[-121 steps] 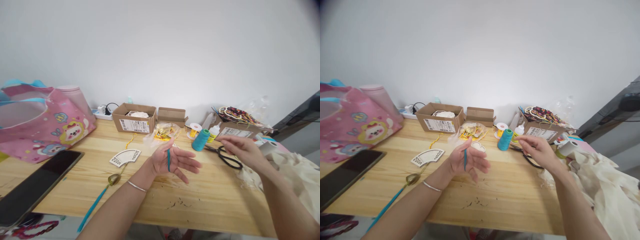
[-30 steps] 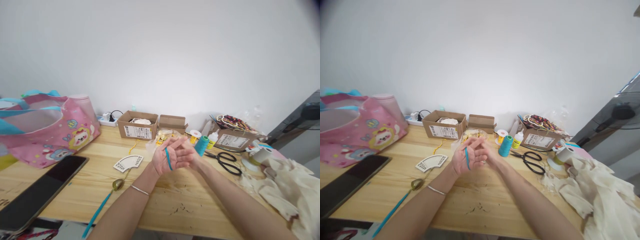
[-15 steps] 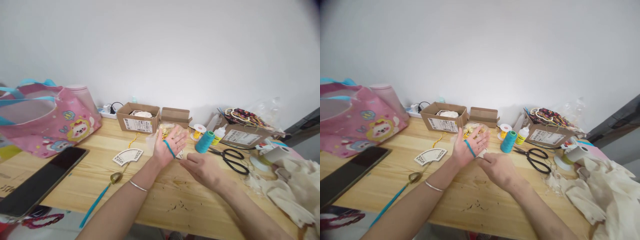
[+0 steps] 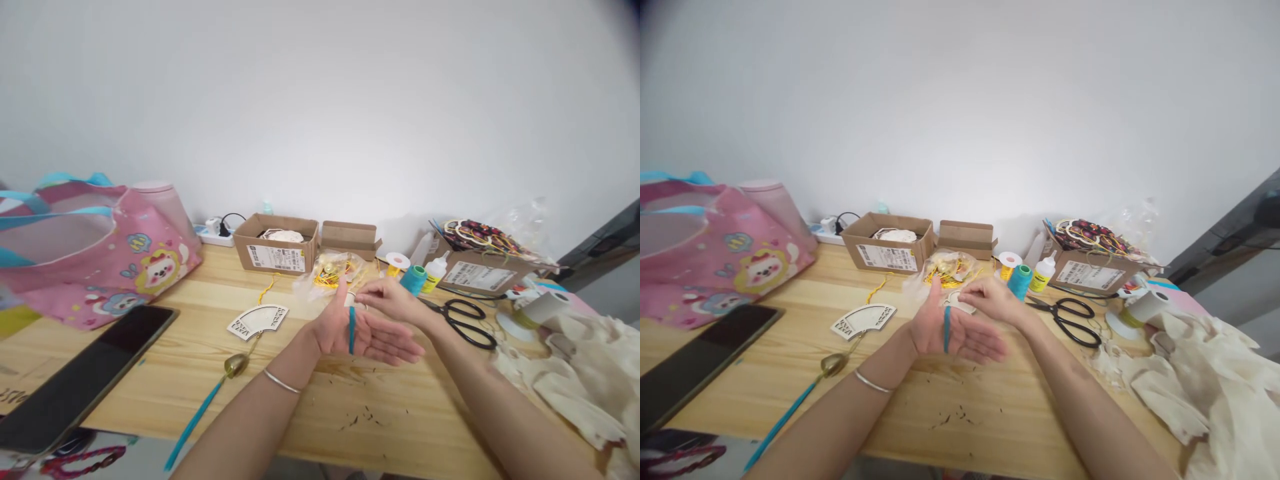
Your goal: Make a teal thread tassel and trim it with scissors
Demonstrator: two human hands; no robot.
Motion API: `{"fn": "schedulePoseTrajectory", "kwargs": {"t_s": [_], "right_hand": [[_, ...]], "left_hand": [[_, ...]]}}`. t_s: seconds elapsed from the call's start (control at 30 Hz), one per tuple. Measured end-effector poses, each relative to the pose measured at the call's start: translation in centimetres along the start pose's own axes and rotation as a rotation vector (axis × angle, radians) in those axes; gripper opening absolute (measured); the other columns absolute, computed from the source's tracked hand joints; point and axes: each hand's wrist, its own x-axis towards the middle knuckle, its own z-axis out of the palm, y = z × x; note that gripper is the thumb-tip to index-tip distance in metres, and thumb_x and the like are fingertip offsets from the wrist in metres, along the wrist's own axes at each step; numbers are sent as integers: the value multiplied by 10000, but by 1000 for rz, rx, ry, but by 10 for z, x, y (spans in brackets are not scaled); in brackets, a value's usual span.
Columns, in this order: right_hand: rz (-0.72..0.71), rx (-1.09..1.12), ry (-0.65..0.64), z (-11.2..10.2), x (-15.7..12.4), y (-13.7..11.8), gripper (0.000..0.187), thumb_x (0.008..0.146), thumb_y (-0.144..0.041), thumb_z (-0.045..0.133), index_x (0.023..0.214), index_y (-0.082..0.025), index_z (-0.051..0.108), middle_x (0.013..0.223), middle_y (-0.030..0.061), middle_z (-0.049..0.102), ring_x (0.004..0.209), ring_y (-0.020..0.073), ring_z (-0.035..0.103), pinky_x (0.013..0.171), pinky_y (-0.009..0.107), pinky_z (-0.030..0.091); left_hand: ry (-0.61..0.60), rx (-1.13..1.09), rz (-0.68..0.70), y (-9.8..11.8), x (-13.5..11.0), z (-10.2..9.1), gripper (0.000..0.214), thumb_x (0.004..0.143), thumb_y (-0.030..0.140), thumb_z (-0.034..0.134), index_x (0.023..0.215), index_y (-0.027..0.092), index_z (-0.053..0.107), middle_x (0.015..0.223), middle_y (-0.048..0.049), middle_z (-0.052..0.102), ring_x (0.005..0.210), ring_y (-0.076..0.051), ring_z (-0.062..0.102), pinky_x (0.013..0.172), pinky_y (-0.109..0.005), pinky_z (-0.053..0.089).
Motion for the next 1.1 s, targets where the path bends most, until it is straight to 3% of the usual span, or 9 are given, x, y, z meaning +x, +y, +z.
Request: {"fn": "schedulePoseTrajectory", "kwargs": {"t_s": [0.07,0.2,0.3,0.4,0.5,0.67,0.8,0.97,1.1], "right_hand": [[17,-58,-23,14,-11,-2,407,839,-464,333,821,-226,662,632,56,630,554,157,529,461,263,355],[-18,-290,-56,32,-37,-17,339,859,-304,320,780,-207,635,717,65,634,584,141,539,476,251,322],[-70,-570,-91,30,-48,-36,286,843,-207,348,709,-179,600,669,35,602,504,96,490,443,241,230],[-86,-670,-114,15,-43,-57,237,833,-194,389,715,-179,594,683,23,604,478,86,467,429,253,177],[-44,-700,-111,-7,-23,-67,195,822,-240,442,754,-182,615,748,36,624,541,107,503,436,245,183],[-49,-527,-5,-36,17,-43,195,800,-313,501,749,-189,642,752,21,635,641,106,531,497,210,257],[-33,-246,25,-34,31,-11,243,793,-357,506,744,-167,649,683,12,625,583,86,512,504,186,295],[23,-31,68,-24,21,5,262,770,-359,522,735,-132,648,600,0,577,527,78,451,492,186,313],[43,80,170,-32,8,-3,281,749,-371,537,711,-112,641,542,-19,482,497,68,367,468,193,290]], "left_hand": [[11,-48,176,4,-2,-1,1004,635,781,90,1141,23,514,1091,-229,566,1062,-328,497,929,-416,290],[241,-159,677,14,-1,-7,834,678,744,177,1249,183,410,1198,-156,513,1123,-265,461,943,-381,295],[391,-193,791,17,-1,-16,749,713,697,251,1268,210,380,1250,-146,465,1133,-246,452,939,-378,315],[457,-193,746,13,3,-21,728,720,677,294,1246,188,412,1211,-150,499,1106,-237,476,928,-363,335],[428,-146,592,4,10,-20,762,727,686,235,1179,128,487,1152,-161,546,1093,-245,483,919,-358,340],[295,-8,326,-6,16,-14,892,711,718,111,1081,40,558,1178,-190,527,1166,-257,411,991,-353,242],[243,99,128,-5,10,-13,827,763,656,117,1142,41,520,1321,-165,380,1241,-268,306,1021,-371,176],[264,206,6,-6,7,-21,453,875,342,231,1133,135,540,1353,-84,357,1164,-226,426,1009,-382,201],[293,179,4,-12,9,-29,488,862,428,254,1108,131,552,1283,-121,446,1110,-222,480,999,-392,224]]}}
